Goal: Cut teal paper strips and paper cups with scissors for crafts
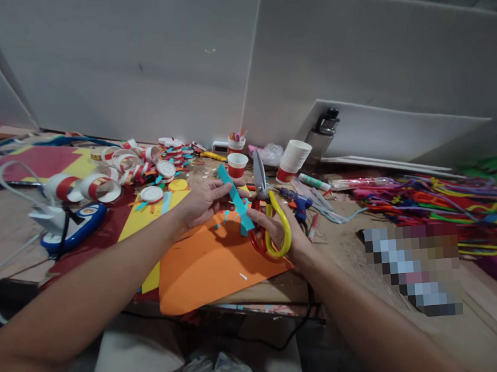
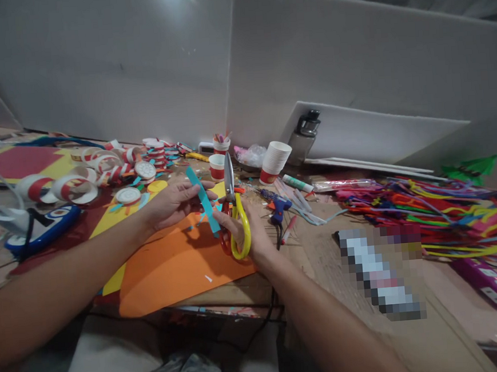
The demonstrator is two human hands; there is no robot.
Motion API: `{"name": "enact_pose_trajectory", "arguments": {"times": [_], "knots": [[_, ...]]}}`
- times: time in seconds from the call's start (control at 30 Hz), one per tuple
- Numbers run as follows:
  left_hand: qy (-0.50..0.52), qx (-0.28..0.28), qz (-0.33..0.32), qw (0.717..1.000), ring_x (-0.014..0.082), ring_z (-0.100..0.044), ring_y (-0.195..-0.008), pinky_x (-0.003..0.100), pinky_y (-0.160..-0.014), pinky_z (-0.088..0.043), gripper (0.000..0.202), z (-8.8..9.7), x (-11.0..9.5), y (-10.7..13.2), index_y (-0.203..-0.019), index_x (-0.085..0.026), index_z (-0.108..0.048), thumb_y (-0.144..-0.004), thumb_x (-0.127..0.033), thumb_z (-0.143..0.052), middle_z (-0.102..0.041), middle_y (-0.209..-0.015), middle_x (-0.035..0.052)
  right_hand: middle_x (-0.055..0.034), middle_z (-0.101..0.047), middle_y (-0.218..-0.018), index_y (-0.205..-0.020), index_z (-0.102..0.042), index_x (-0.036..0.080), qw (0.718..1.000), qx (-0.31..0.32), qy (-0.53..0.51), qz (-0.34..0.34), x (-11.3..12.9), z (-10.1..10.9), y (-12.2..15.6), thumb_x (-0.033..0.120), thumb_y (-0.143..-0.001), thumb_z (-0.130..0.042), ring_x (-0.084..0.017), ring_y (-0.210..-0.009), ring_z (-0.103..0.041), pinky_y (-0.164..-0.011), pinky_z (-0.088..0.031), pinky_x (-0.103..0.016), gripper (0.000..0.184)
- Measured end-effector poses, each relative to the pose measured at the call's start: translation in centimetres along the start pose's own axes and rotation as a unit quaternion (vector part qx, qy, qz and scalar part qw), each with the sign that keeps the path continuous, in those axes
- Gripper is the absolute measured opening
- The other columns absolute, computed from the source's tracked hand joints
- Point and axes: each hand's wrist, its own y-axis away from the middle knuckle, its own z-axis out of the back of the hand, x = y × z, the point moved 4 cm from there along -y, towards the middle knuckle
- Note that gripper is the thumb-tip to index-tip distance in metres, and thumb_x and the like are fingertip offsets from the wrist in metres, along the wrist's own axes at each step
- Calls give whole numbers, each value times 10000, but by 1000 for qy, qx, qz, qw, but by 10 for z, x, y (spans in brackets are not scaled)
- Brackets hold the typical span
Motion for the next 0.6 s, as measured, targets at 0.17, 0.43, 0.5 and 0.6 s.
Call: {"name": "enact_pose_trajectory", "arguments": {"times": [0.17, 0.43, 0.5, 0.6], "knots": [[-56, -108, 16, 992, 155, -688, -638, 257, -590, -522, 158, 22, -3, -3, -977, -129, -673, -867, -230, -622, -737, -776, 89, 92, -499, -539, -1027, -515, 214, 999, -51, -16, 12, 3, 11, -1, 476, -799, -672, -67, -383, -443, -356, -373, -168, 380], [-280, -134, 43, 950, 117, -594, -493, 196, -432, -362, 277, 37, -2, -5, -661, -128, -607, -725, -347, -764, -710, -672, 106, 99, -473, -561, -1041, -512, 219, 992, -120, 41, 9, 3, 37, -7, 424, -739, -716, -69, -386, -432, -343, -384, -174, 419], [-317, -143, 41, 937, 96, -547, -465, 192, -423, -339, 281, 39, -1, -5, -624, -133, -622, -708, -357, -770, -687, -627, 80, 90, -479, -580, -1034, -513, 218, 991, -115, 64, 14, 1, 38, -8, 413, -744, -713, -74, -397, -447, -346, -390, -179, 403], [-335, -136, 33, 932, 80, -478, -425, 189, -401, -295, 293, 41, 0, -6, -568, -147, -628, -697, -369, -770, -605, -517, 30, 72, -484, -616, -1021, -529, 218, 989, -111, 95, 22, 0, 39, -8, 417, -759, -701, -80, -425, -462, -351, -389, -181, 371]]}}
